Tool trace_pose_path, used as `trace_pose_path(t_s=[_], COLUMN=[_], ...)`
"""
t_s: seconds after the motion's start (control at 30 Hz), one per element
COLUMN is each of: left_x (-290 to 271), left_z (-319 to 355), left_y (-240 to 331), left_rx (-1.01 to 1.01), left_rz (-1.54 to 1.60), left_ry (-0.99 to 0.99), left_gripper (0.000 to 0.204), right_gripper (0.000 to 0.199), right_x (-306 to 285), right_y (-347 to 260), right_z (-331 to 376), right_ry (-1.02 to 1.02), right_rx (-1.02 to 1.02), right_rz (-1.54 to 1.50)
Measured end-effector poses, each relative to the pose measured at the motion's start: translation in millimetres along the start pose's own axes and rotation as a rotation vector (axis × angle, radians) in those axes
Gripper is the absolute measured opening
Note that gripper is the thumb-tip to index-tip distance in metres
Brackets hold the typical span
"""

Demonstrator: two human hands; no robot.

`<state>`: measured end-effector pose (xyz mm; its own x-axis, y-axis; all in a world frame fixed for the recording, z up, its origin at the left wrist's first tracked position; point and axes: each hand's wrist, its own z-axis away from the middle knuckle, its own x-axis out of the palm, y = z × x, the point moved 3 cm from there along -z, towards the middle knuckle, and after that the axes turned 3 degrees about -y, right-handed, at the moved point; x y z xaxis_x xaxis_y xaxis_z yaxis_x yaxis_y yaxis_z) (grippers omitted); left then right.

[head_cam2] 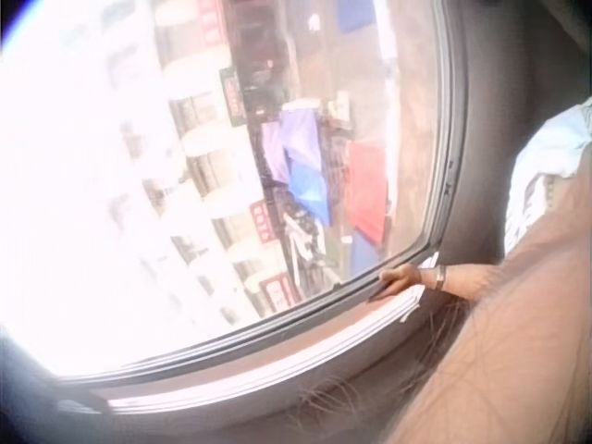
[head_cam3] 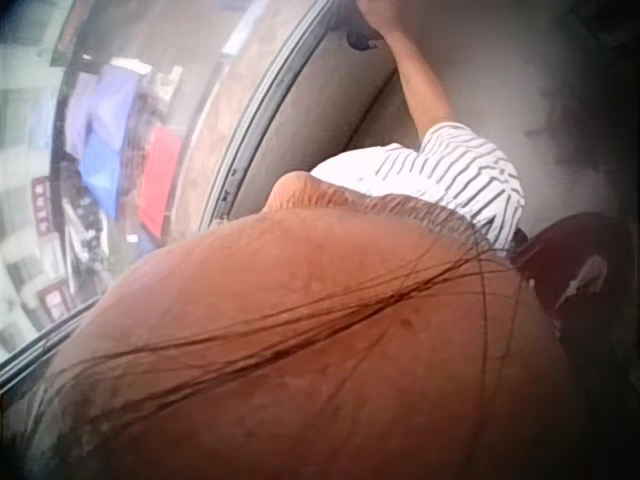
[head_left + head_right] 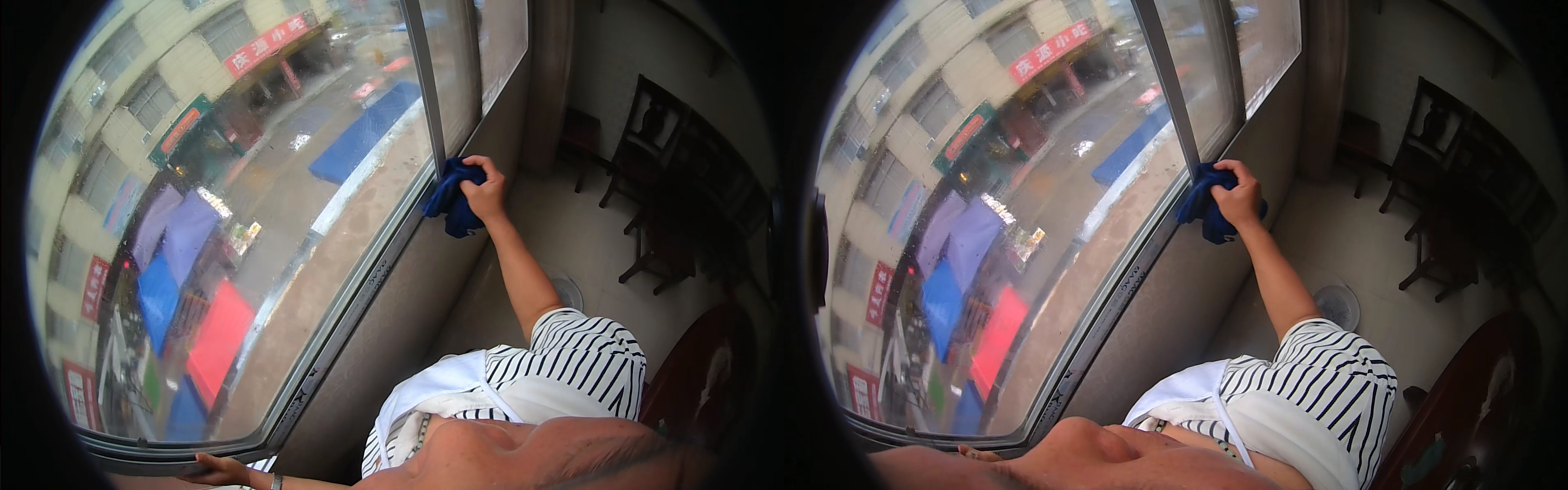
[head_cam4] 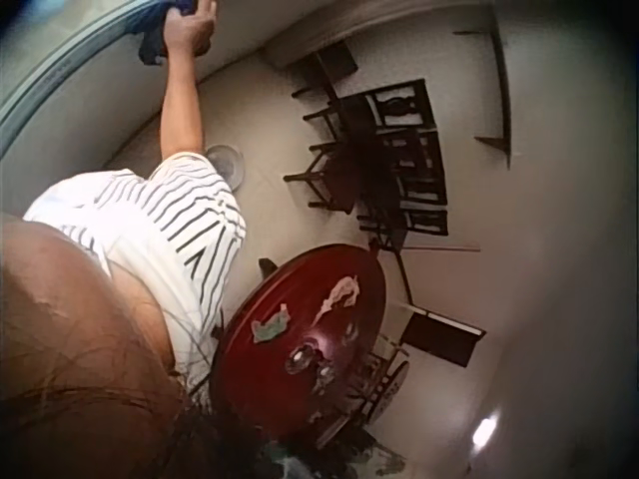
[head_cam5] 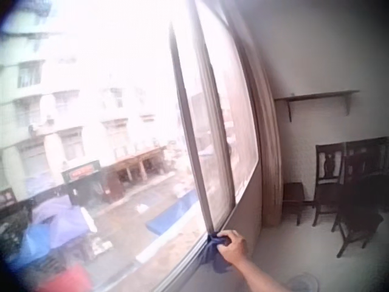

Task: The person wipes a window frame and sill with a blue cloth, then rinses the cloth in a bucket of water. They carry the bucket to a bathroom, pour out the water, and refill the bucket from a tap.

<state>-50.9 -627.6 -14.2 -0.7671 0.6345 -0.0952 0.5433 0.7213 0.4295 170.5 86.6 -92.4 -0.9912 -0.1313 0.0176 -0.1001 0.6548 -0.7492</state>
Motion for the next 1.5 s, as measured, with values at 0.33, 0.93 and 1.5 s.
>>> trace_pose_path(t_s=[0.33,0.93,1.5], left_x=[-33.2,-17.3,-26.9], left_z=[-9.0,-6.5,15.8], left_y=[-27.7,27.4,52.7], left_rx=[-0.030,-0.045,0.118], left_rz=[-0.046,0.202,-1.107], left_ry=[-0.173,-0.100,0.463], left_gripper=[0.084,0.092,0.086], right_gripper=[0.055,0.062,0.064], right_x=[48.7,27.2,-10.7], right_y=[-0.1,97.0,196.6], right_z=[-12.0,-11.9,-144.6], right_ry=[-0.221,-0.270,-0.441], right_rx=[0.033,0.080,0.113], right_rz=[0.052,0.261,0.168])
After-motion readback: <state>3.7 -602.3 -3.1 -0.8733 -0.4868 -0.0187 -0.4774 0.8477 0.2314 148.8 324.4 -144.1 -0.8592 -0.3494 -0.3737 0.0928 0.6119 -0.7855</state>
